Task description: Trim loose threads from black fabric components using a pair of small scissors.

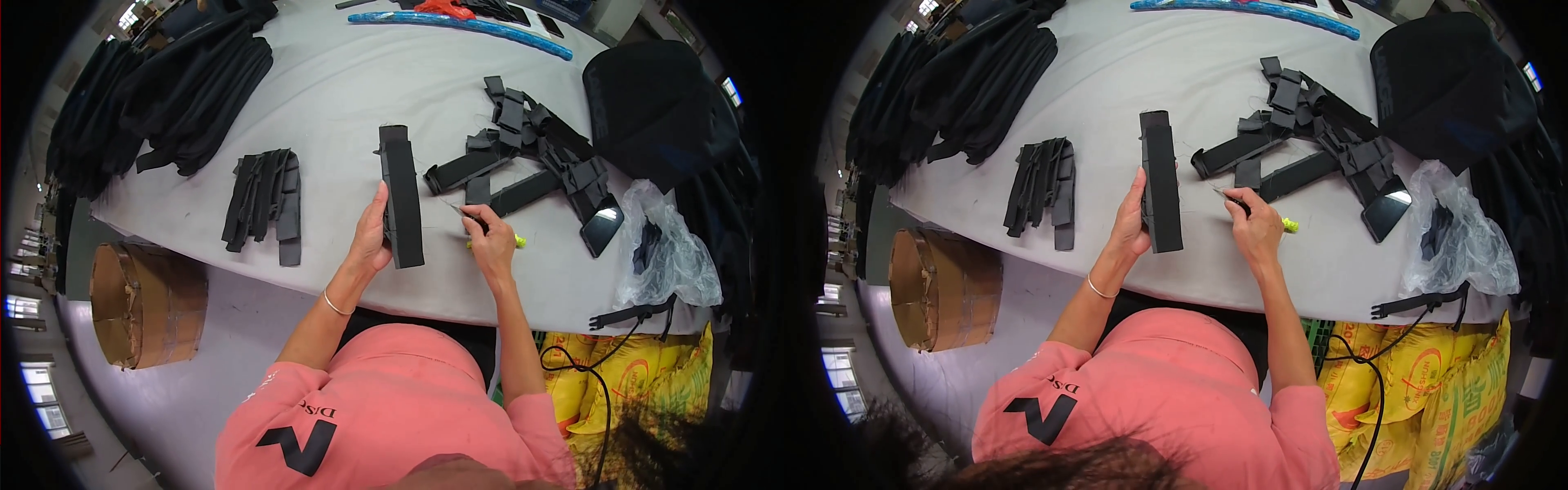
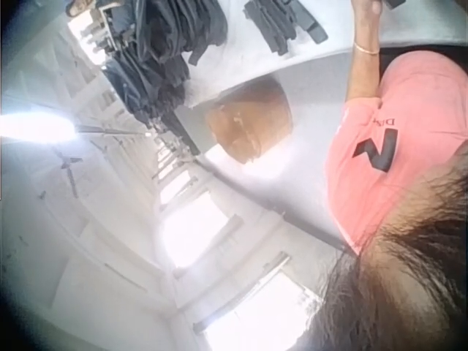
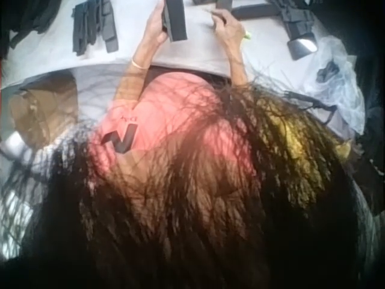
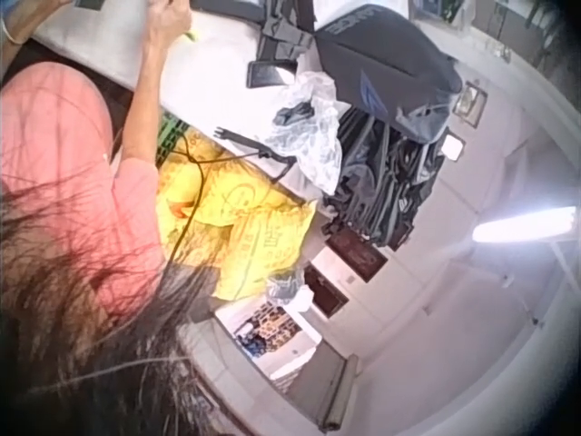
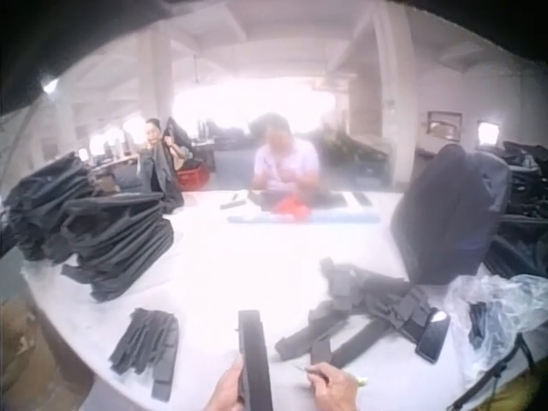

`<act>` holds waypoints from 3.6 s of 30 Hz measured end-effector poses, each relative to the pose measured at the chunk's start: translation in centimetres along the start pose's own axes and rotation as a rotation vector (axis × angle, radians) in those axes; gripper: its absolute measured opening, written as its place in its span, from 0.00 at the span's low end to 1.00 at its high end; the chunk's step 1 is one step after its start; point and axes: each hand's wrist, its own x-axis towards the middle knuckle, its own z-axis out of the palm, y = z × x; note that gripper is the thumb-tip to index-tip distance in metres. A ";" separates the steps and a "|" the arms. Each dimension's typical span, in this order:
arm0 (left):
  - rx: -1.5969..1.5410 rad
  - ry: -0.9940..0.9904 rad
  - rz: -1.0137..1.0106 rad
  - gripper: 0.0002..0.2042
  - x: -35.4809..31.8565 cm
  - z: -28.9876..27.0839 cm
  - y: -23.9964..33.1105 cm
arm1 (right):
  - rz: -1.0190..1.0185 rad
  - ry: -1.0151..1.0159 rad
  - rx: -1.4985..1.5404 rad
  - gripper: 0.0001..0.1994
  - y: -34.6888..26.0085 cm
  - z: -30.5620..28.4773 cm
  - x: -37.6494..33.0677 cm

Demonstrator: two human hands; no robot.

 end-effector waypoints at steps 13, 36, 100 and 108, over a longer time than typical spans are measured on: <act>-0.047 -0.031 0.017 0.28 -0.3 1.0 0.6 | -0.218 -0.113 0.339 0.10 -3.9 0.0 -3.0; 0.039 -0.089 0.022 0.25 -1.0 1.8 -0.4 | -0.307 0.039 0.133 0.07 -5.2 0.1 -3.3; 0.134 -0.050 -0.019 0.21 -2.7 1.9 -0.8 | -0.410 -0.075 0.178 0.07 -5.4 0.8 -4.9; 0.086 -0.067 -0.058 0.20 -2.3 1.6 -1.1 | -0.458 -0.074 0.146 0.08 -5.2 0.6 -4.7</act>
